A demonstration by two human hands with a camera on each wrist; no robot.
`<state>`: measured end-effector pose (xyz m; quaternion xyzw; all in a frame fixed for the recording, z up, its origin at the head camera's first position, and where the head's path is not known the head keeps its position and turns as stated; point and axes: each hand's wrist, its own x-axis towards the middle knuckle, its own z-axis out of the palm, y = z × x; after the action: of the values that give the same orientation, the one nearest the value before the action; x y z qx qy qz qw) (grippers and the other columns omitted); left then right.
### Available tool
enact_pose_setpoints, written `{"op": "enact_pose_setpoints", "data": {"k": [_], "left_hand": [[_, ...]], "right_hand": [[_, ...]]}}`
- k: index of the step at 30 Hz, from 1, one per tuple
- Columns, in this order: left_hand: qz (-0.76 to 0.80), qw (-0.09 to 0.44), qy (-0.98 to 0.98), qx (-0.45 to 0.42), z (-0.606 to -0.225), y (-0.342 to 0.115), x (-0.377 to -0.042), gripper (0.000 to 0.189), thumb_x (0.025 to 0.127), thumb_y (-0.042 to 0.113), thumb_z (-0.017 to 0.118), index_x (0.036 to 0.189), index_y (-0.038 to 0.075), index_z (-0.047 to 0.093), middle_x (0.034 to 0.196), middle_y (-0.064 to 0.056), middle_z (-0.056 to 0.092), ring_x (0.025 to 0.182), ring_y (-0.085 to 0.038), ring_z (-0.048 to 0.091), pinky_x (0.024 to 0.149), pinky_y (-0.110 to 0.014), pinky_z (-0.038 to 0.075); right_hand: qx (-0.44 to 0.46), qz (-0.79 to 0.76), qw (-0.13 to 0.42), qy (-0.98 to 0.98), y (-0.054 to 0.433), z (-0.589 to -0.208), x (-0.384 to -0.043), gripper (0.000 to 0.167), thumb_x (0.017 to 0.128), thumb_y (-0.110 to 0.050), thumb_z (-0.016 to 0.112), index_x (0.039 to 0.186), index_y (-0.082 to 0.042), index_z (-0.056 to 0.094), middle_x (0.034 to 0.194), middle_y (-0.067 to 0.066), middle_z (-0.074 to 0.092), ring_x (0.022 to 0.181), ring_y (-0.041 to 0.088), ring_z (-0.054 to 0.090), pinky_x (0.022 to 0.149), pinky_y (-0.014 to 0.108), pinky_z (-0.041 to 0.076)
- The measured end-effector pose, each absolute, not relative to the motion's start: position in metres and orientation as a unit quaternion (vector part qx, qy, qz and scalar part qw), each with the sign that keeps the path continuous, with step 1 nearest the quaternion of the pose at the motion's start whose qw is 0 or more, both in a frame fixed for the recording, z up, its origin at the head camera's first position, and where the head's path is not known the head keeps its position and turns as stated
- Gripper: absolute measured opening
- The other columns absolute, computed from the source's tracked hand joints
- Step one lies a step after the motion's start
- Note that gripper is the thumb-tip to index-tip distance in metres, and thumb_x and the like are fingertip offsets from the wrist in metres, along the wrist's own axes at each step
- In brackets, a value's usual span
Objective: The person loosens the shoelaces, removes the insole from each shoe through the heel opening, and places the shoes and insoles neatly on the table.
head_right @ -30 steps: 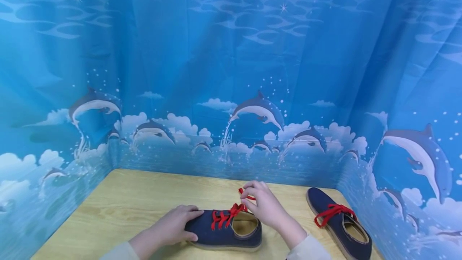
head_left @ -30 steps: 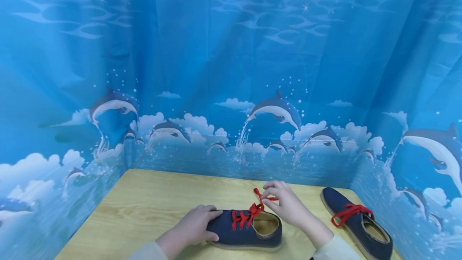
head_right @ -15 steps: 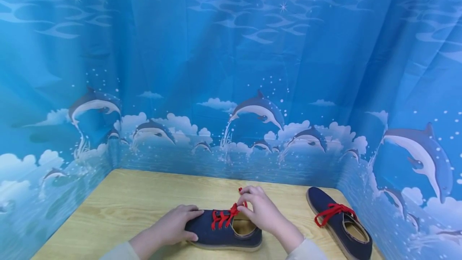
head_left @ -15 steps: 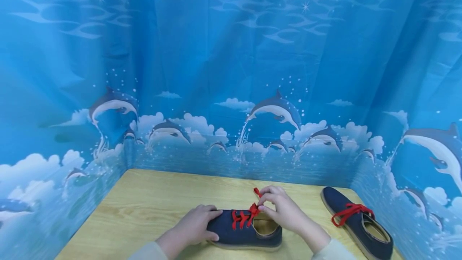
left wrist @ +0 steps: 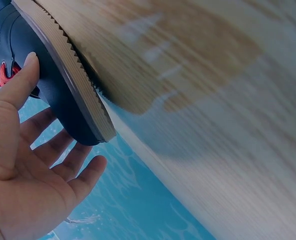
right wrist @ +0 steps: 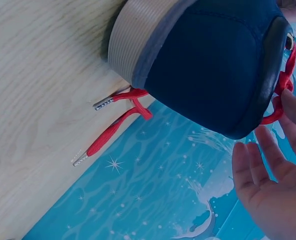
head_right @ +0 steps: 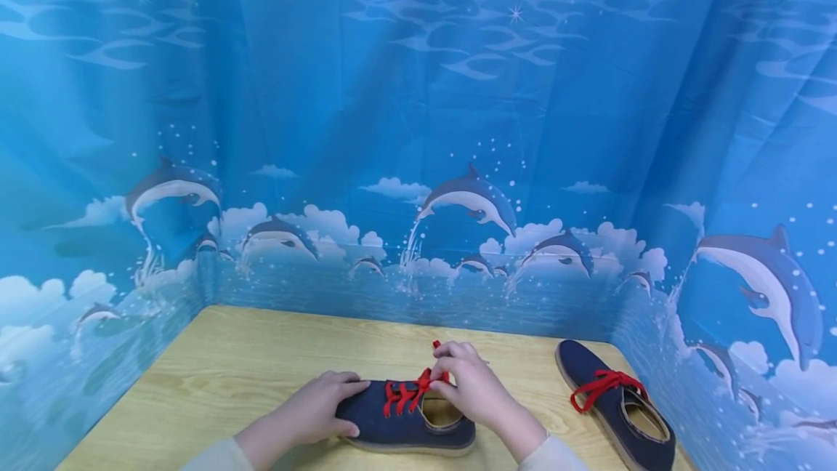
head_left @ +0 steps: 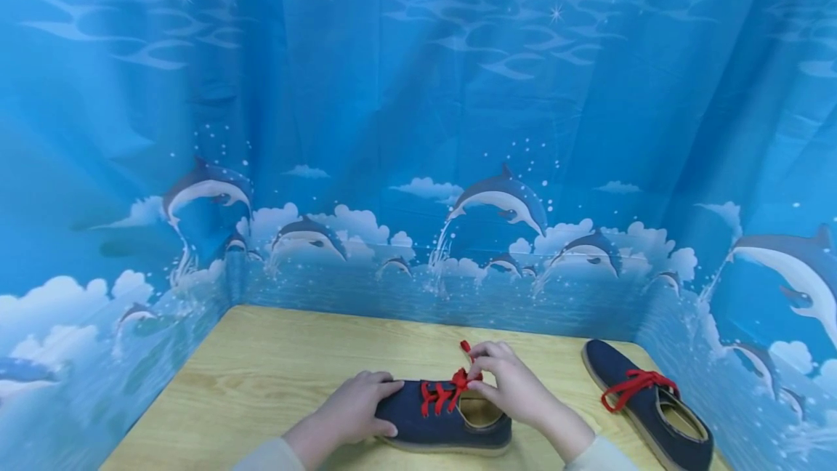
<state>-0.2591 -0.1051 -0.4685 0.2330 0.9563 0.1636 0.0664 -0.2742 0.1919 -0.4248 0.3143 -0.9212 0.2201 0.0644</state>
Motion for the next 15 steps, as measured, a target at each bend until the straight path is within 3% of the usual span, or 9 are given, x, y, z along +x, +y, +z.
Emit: {"op": "enact_pose_setpoints", "data": {"k": [7,15], "left_hand": [[0.164,0.067,0.957,0.231,-0.467,-0.105,-0.259,0.074,0.078,0.051,0.081,0.143,0.024,0.058,0.142,-0.006,0.056,0.129,-0.033,0.051,0.105,-0.050,0.045],[0.159,0.056,0.957,0.237,-0.469,-0.106,-0.258,0.074,0.078,0.051,0.081,0.142,0.022,0.059,0.141,-0.008,0.056,0.128,-0.034,0.052,0.106,-0.050,0.045]], "right_hand": [[0.314,0.212,0.093,-0.921,0.193,-0.418,-0.275,0.017,0.090,-0.019,0.075,0.082,-0.029,0.064,0.124,-0.001,0.060,0.118,0.027,0.053,0.092,0.049,0.052],[0.295,0.234,0.128,-0.917,0.200,-0.398,-0.280,0.012,0.094,-0.015,0.070,0.089,-0.023,0.064,0.127,0.002,0.060,0.121,0.030,0.052,0.093,0.050,0.051]]}}
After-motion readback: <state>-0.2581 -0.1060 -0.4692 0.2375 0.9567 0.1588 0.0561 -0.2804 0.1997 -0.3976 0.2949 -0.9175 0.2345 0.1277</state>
